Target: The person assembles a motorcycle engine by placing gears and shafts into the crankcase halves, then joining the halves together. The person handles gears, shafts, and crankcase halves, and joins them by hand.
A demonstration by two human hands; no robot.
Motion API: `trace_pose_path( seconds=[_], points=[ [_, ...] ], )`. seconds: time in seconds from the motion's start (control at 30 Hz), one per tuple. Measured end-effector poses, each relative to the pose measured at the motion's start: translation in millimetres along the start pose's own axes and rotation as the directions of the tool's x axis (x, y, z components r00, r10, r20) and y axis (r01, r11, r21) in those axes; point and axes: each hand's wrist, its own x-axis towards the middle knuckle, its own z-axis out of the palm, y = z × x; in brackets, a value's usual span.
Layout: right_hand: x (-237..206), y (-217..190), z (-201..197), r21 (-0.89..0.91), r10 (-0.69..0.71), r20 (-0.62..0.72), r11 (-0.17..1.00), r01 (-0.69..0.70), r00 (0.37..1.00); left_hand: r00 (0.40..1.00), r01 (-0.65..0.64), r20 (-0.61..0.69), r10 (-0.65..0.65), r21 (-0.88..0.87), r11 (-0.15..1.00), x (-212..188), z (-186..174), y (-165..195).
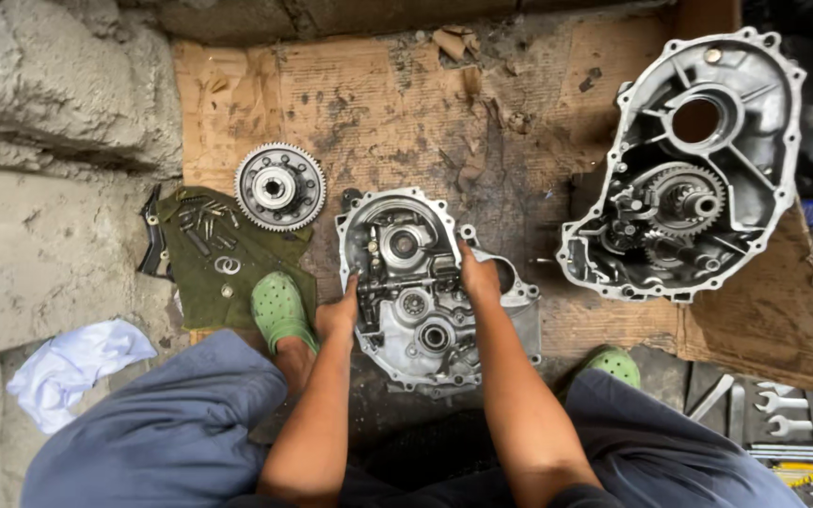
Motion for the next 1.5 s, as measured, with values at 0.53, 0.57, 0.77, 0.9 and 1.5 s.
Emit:
trace_pose_path(
  seconds=[0.53, 0.57, 0.77, 0.9, 1.5],
  points=[
    [6.8, -19.2, 22.5, 0.405, 0.018, -0.018, 0.914, -0.009, 1.000, 0.997, -0.003, -0.075, -0.005, -0.100, 0.995, 23.4, -18.6, 84.2],
    [5.1, -27.7, 22.6, 0.421, -0.022, 0.000, 0.907, 0.020, 1.000, 0.998, -0.035, -0.063, 0.030, -0.091, 0.995, 27.6, -22.7, 93.6],
    [7.7, -64.6, 1.6, 0.268, -0.021, -0.001, 0.963, 0.020, 1.000, 0.994, -0.051, -0.100, 0.035, -0.165, 0.985, 30.0, -12.2, 104.8],
    [0.5, -65.7, -0.3, 0.235, 0.019, 0.044, 0.972, -0.029, 0.999, 0.995, 0.095, 0.002, -0.096, -0.182, 0.979, 26.7, -1.5, 81.4],
    [-159.6, -47.1, -86.0, -0.113, -0.741, -0.416, 0.617, 0.779, 0.527, 0.852, -0.509, -0.204, 0.482, -0.535, 0.674, -52.1, -84.1, 72.8]
  ],
)
